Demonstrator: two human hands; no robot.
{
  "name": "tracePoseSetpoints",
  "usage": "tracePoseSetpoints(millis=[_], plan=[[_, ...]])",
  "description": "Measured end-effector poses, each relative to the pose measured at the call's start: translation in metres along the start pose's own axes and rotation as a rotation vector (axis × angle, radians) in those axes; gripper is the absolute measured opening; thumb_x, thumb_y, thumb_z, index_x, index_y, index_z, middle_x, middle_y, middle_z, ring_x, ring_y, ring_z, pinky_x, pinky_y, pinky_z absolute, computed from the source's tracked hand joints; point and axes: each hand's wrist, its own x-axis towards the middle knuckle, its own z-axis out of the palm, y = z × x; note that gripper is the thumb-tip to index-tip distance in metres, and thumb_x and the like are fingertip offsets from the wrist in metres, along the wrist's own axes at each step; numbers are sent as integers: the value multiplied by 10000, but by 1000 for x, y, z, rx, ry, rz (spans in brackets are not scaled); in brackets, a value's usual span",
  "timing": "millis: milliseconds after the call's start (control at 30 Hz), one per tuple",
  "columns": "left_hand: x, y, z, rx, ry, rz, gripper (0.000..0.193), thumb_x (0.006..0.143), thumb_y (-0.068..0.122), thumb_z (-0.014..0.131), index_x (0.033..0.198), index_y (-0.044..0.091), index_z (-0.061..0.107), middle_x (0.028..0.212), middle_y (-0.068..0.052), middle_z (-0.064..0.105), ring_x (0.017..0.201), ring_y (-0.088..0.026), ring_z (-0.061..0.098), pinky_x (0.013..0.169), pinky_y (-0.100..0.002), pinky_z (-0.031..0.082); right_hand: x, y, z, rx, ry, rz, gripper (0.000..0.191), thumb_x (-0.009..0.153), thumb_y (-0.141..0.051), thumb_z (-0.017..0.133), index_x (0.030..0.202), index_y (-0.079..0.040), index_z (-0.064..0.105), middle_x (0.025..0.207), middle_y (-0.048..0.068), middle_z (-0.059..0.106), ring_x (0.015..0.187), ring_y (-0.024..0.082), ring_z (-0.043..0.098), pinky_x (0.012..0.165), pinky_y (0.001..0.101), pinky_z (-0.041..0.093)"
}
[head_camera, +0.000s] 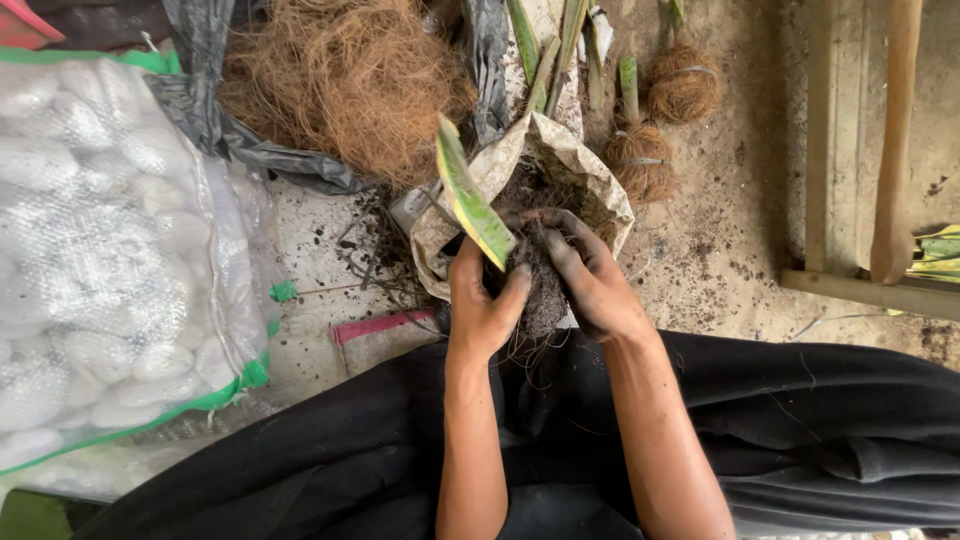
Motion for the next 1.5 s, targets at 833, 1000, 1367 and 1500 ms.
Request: tracePoseSetpoints(millis=[833, 1000, 1367, 1500], plan=[[1, 16, 11, 23, -10, 42, 315, 914, 31, 695, 1227, -3, 689, 1216, -148, 700, 1079, -227, 690, 949, -361, 560, 0, 5, 15, 75, 138, -25, 360, 1022, -75, 519, 1370, 20, 531, 1263, 156, 632, 1177, 231, 596, 1068, 368, 494], [2, 9, 22, 13, 143, -46, 236, 931, 100, 703, 1156, 26, 713, 1016, -82, 746, 827, -121, 693, 792, -307, 575, -7, -32, 23, 171, -21, -141, 460, 978, -132, 507, 1419, -120, 377, 1400, 182, 542, 1308, 290, 562, 1149, 416, 474], [-6, -36, 25, -442, 582, -345, 245, 1014, 211, 670, 1075, -18, 733, 757, -2, 590, 577, -82, 471, 511, -270, 395, -8, -27, 37, -490, -163, -482, 823, 785, -384, 766, 1461, 0, 496, 1421, 196, 620, 1341, 334, 619, 1191, 472, 496], [-2, -31, 20, -556, 558, -312, 305, 979, 193, 672, 1220, 7, 670, 1125, -56, 739, 1076, -86, 708, 1007, -252, 573, -7, -27, 35, -623, -139, -612, 781, 874, -472, 744, 1444, 10, 515, 1461, 225, 584, 1362, 381, 588, 1175, 482, 473]])
